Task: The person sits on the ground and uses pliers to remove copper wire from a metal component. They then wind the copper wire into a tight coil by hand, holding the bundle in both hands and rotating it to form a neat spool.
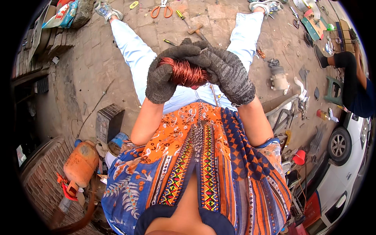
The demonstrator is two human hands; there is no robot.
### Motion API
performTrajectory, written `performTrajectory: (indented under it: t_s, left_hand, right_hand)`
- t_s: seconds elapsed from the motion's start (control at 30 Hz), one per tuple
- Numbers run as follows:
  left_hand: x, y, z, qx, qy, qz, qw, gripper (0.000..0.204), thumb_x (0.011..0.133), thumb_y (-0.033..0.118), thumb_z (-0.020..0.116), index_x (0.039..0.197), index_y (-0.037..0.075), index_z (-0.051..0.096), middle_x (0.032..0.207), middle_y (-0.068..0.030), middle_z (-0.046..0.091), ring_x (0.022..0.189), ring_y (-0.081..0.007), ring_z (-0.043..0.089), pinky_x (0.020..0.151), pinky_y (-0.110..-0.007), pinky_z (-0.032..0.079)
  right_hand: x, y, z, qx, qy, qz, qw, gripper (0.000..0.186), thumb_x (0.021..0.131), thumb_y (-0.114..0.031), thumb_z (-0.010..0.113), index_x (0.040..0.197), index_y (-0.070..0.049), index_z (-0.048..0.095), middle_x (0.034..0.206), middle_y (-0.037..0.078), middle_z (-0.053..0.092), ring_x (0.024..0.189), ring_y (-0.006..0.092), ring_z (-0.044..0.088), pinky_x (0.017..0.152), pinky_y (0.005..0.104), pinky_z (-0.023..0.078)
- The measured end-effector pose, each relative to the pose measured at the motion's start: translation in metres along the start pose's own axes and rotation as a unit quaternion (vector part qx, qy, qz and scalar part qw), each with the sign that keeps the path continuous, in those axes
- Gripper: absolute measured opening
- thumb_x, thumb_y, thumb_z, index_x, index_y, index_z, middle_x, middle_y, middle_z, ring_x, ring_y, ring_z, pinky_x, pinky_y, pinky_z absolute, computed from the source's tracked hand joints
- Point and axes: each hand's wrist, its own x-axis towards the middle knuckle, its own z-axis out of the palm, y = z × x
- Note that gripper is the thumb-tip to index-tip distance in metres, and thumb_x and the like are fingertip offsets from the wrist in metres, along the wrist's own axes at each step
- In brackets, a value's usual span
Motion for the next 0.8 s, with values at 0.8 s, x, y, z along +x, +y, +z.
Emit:
performTrajectory:
  t_s: [0.8]
  left_hand:
    - [-0.009,0.017,0.014,0.524,-0.012,0.056,0.85,0.056,0.076,0.024,0.074,0.125,0.005,0.055,0.114,-0.0175,0.063,0.1,-0.0311,0.063,0.085,-0.038,0.051]
  right_hand:
    - [0.018,-0.031,-0.015,-0.125,0.14,0.108,0.976,0.013,0.088,-0.01,0.059,0.091,0.001,0.063,0.087,0.015,0.062,0.08,0.0292,0.061,0.072,0.0367,0.048]
